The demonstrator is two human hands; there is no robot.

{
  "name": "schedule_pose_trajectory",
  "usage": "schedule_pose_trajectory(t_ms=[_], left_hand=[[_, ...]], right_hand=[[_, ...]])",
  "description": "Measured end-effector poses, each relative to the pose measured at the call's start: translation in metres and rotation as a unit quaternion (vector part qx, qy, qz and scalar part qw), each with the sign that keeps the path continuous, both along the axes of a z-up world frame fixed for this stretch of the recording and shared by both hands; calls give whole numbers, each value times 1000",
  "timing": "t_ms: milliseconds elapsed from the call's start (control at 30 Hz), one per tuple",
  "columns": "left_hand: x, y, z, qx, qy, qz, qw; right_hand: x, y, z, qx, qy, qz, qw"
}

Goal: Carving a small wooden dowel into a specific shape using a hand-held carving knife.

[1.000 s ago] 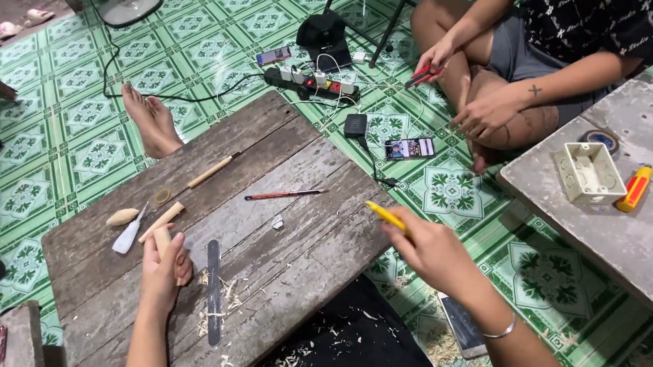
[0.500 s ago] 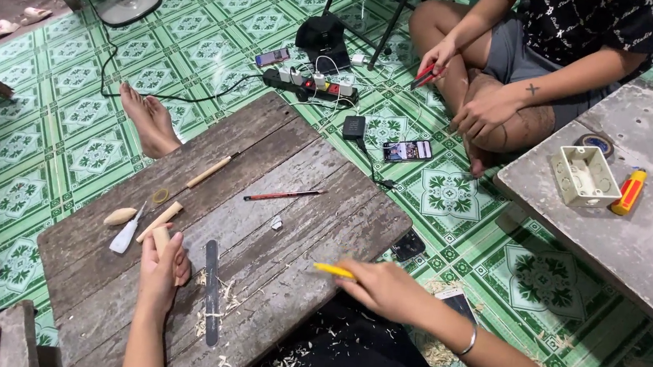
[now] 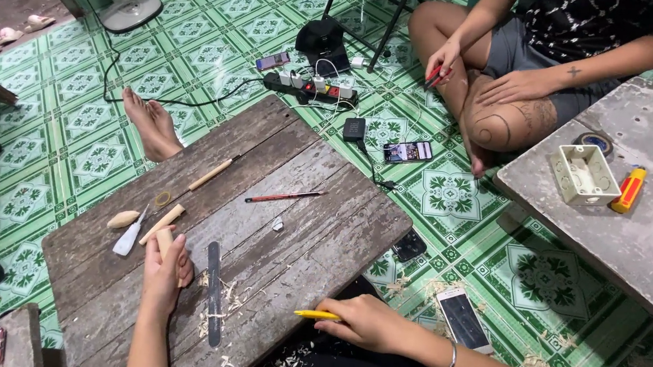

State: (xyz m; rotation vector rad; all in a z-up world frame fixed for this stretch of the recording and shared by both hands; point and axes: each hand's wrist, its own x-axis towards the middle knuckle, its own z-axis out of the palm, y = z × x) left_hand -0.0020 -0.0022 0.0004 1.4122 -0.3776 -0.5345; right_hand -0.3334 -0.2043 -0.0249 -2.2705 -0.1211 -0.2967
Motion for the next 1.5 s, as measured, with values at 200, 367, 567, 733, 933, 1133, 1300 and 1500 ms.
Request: schedule_pose_trajectory(t_ms=[200,367,567,733,933,1133,1300,1500], left_hand=[[3,1,-3,-7,3,-5,1000],[10,2,-12,-23,18,9,1000],[16,7,-24,-78,7,-5,997],[15,3,-19,-74,-19,13,997],[10,3,-12,-65,-31,10,997],[14,4,-19,-67,-21,5,998],[28,10,-39,-86,-10,2,996],[24,6,-31,-88,-15,11,996]], right_hand=[[-4,13,-1,35,3,29,999],[-2,18,-15,33,-10,49,998],[5,30,-21,51,-29,63,996],[12,38,-23,44,-49,79,995],[12,32,-22,64,-23,76,995],[11,32,-21,75,-4,71,995],[11,33,-14,59,5,78,995],[10,34,-8,34,-1,83,996]])
